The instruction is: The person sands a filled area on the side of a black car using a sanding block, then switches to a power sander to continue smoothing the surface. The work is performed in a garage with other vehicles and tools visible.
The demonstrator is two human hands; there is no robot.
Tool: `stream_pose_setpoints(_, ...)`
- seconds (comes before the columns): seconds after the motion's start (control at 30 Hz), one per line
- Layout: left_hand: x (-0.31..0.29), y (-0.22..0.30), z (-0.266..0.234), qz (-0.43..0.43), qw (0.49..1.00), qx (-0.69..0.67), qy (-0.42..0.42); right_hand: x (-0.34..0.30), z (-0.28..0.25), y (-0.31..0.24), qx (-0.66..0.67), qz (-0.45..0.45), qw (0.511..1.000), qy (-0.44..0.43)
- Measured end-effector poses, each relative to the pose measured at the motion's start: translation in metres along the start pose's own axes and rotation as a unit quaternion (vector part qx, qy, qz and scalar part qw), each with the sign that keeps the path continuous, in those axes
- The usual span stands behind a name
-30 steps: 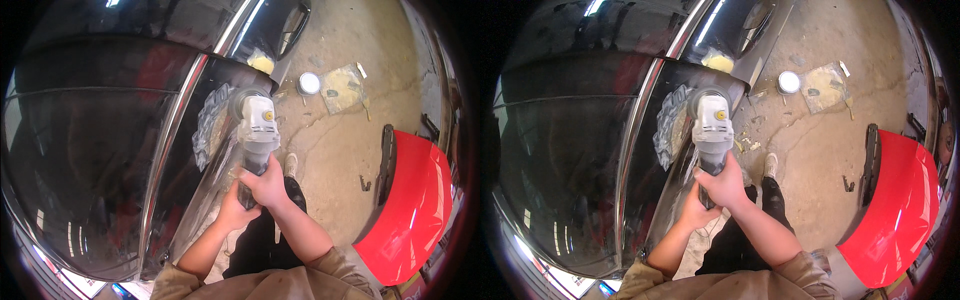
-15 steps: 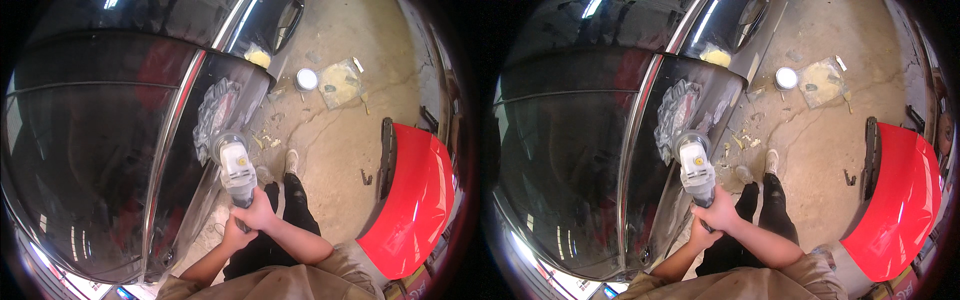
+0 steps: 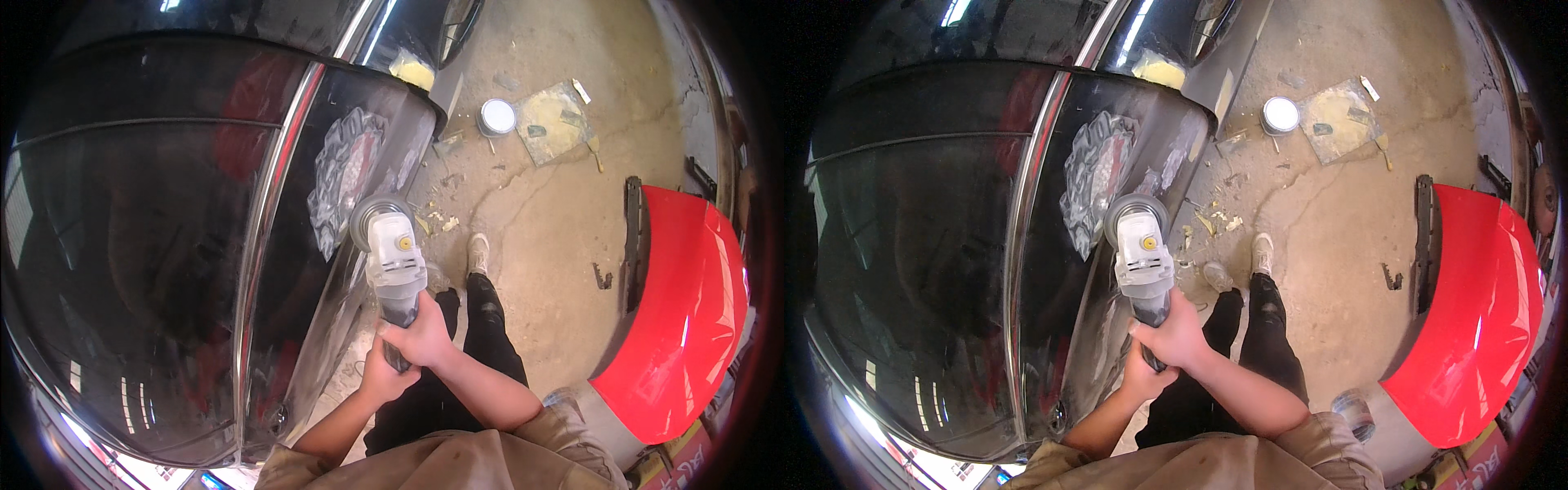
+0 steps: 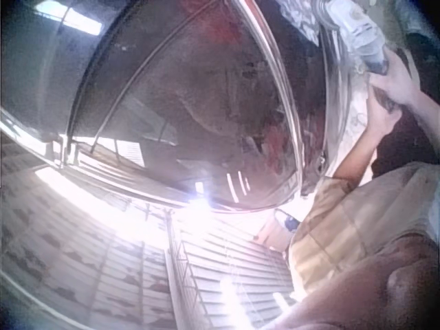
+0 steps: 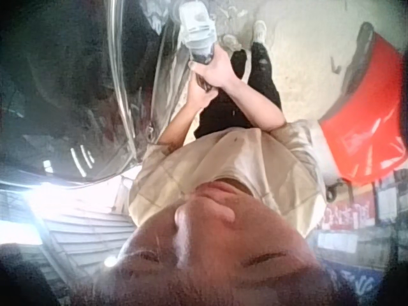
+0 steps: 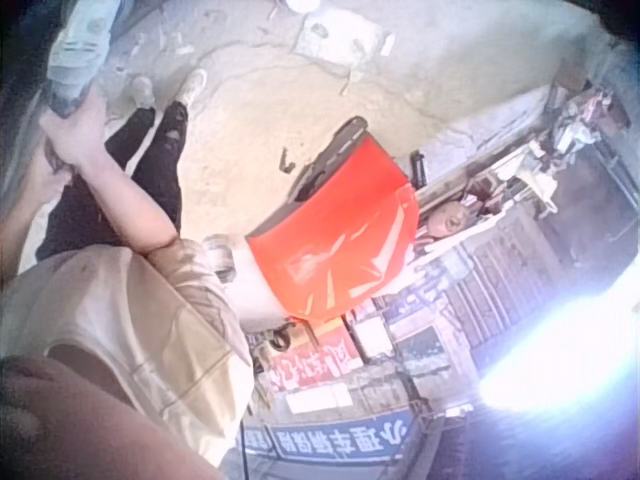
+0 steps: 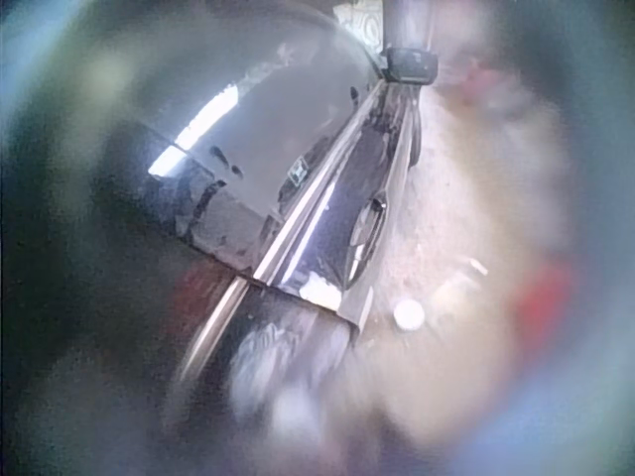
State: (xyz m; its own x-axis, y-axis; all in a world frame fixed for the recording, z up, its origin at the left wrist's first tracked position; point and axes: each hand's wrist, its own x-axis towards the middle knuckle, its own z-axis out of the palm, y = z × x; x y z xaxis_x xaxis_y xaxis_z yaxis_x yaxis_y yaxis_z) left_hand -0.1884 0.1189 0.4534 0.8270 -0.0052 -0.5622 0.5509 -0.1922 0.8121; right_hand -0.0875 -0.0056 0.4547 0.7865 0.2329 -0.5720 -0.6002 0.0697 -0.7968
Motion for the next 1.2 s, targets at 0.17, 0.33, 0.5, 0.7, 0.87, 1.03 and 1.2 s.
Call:
stream_pose_setpoints(0.17, 0.009, 0.008, -0.012, -0.019, 0.999, 0.031, -0.027, 0.007, 0.004, -0.007, 0.003, 0.012, 1.0, -0.003)
stream_pose_setpoints(0.33, 0.013, 0.019, -0.015, 0.016, 0.999, 0.018, -0.034, 0.01, 0.006, -0.014, 0.003, -0.015, 1.0, 0.004)
stream_pose_setpoints(0.5, 0.02, 0.024, -0.016, -0.029, 0.998, 0.029, -0.047, 0.013, 0.005, -0.02, 0.016, 0.0, 0.999, 0.031)
stream_pose_setpoints(0.7, 0.025, 0.023, -0.016, -0.04, 0.998, 0.005, -0.041, 0.016, 0.003, -0.021, 0.013, -0.028, 0.999, 0.029)
stream_pose_setpoints(0.87, 0.008, 0.014, -0.012, 0.03, 0.999, 0.037, -0.02, 0.006, 0.006, -0.01, -0.044, -0.007, 0.999, 0.007)
stream_pose_setpoints(1.03, -0.008, 0.003, -0.012, -0.009, 1.0, 0.013, -0.021, -0.005, 0.012, -0.001, -0.006, 0.029, 1.0, -0.007)
stream_pose_setpoints(1.2, -0.011, 0.0, -0.01, 0.014, 0.998, 0.053, -0.041, -0.008, 0.008, -0.003, -0.08, 0.055, 0.995, -0.034)
